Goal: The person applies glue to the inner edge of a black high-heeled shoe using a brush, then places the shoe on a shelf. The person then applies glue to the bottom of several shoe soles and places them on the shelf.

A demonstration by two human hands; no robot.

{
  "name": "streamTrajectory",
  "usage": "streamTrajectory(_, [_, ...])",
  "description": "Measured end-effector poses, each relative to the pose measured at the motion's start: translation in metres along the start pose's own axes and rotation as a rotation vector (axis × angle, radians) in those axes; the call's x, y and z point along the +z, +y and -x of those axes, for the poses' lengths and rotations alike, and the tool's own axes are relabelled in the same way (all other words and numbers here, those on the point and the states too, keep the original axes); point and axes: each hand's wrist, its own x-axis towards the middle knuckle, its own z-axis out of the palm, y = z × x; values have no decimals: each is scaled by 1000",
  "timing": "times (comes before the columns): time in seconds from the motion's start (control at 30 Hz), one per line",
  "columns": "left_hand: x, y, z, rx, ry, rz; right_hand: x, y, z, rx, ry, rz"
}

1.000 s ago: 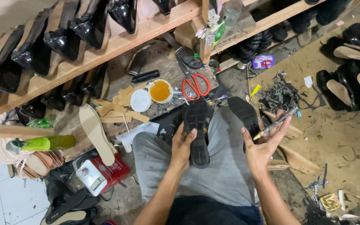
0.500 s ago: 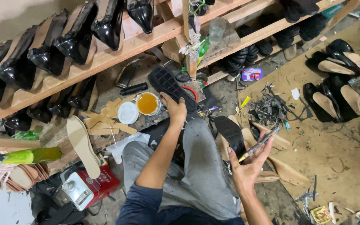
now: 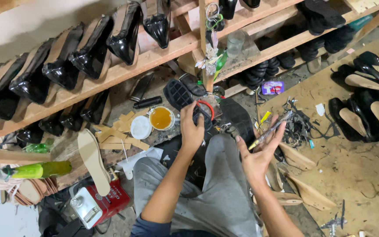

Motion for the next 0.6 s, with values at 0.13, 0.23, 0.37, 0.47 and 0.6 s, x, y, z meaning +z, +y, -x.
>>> streamTrajectory(0.13, [7,-14,-48,27,84,-494,-2,28,-38,-46,27,88])
streamTrajectory(0.23, [20,-15,-73,-243,91,-549,0,52,-87,-136,17,159])
streamTrajectory(0.37, [28,-11,-68,-155,144,-642,15,82,-171,-131,47,164])
streamTrajectory(0.47, [26,-10,-63,-187,132,-652,29,104,-230,-164,48,170])
streamTrajectory(0.6, [27,-12,-67,-206,136,-634,59,131,-292,-194,-94,106])
